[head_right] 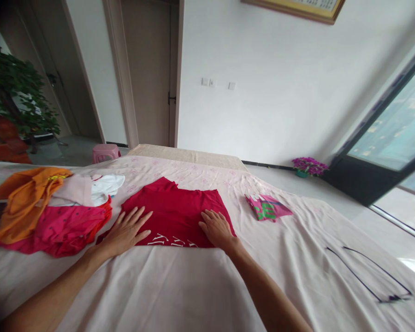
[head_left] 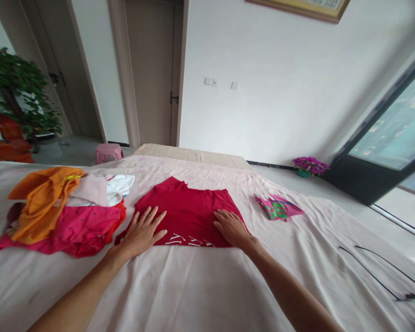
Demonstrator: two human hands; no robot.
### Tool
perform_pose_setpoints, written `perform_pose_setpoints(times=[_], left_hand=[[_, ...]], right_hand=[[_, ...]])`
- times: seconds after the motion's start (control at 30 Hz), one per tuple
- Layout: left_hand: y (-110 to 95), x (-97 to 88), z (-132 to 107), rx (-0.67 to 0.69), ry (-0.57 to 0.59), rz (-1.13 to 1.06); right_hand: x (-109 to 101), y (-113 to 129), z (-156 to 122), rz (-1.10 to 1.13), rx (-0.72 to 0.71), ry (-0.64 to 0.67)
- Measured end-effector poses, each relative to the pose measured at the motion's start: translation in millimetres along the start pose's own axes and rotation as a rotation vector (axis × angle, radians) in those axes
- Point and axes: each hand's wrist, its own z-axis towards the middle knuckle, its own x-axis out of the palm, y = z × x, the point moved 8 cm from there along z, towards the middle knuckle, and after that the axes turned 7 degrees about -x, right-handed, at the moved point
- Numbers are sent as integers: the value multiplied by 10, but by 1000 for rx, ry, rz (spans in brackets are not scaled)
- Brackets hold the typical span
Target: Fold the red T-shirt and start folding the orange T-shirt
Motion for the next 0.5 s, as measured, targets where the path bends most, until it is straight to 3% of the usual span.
perform_pose_setpoints(times=[0.1, 0.2, 0.37, 0.5], left_hand=[[-12, -16, -11, -1, 4, -19], [-24, -28, -19, -8, 16, -46], [63, -67, 151, -85, 79, -213], [419, -180, 563, -344, 30, -544]], right_hand=[[-20, -345, -232, -45, 105, -41], [-28, -525, -343, -68, 166, -59], [-162, -508, -199, -51, 167, -103], [-321, -330, 118, 67, 78, -176]])
